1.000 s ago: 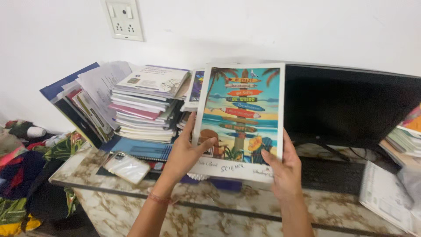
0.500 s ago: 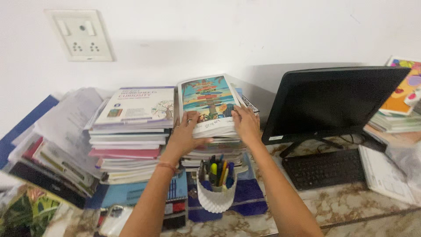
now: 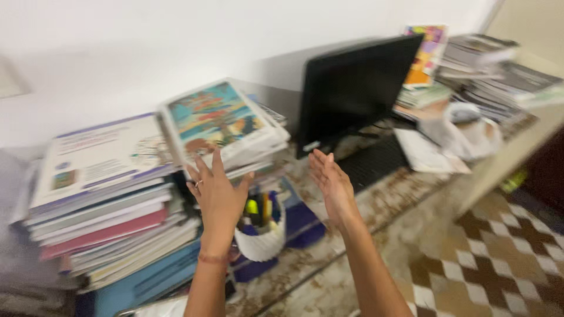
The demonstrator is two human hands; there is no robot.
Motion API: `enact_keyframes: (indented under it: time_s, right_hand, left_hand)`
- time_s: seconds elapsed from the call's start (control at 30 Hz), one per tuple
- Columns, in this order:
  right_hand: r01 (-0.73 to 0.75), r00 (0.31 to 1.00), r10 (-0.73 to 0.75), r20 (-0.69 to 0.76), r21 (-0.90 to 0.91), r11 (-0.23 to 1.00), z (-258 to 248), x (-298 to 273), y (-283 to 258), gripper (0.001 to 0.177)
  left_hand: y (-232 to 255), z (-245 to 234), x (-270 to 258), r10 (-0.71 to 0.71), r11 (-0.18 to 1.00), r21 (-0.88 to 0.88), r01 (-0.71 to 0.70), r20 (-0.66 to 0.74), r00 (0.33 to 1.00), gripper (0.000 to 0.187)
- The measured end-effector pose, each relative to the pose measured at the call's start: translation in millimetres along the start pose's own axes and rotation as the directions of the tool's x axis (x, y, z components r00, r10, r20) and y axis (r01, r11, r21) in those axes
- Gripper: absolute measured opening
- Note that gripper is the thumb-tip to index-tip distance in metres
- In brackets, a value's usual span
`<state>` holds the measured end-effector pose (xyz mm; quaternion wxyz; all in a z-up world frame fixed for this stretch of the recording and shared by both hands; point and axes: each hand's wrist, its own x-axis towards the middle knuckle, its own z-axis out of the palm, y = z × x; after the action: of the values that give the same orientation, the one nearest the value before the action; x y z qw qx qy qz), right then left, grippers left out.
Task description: The person folds several shirts from a pile on a desk and places them inside a cabinet, then organizes various notebooks, papers, and pens on a bed and a workspace.
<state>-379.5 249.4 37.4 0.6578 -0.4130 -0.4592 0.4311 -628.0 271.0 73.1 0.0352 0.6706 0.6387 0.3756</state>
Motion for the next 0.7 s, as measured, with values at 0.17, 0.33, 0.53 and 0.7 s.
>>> enact_keyframes:
  time_s: [0.17, 0.33, 0.53, 0.7]
  right_hand:
    - [0.013, 0.981, 0.032, -0.194, 0.223, 0.975, -67.1, -77.6, -20.6, 0.078]
    - [0.173, 0.901, -0.043, -0.432, 0.266, 0.948, -165.1, -162.8, -59.7, 0.073]
    - [0.32, 0.674, -0.104, -0.732, 0.162, 0.934, -291.7, -294.4, -134.6, 0.075]
    - [0.447, 0.509, -0.197, -0.838, 0.062, 0.892, -372.9, -421.9, -177.8, 0.077]
  left_hand:
    - [84.2, 10.7, -53.0, 0.219, 0.879, -0.445, -0.171, 0.058, 0.974, 0.09]
    - [190.7, 49.9, -112.4, 0.481, 0.559, -0.792, -0.244, 0.069, 0.874, 0.082]
    - [334.6, 106.2, -232.2, 0.684, 0.106, -0.985, 0.139, 0.174, 0.709, 0.082]
    - [433.2, 128.6, -354.3, 0.771, 0.084, -0.838, 0.539, 0.397, 0.498, 0.076]
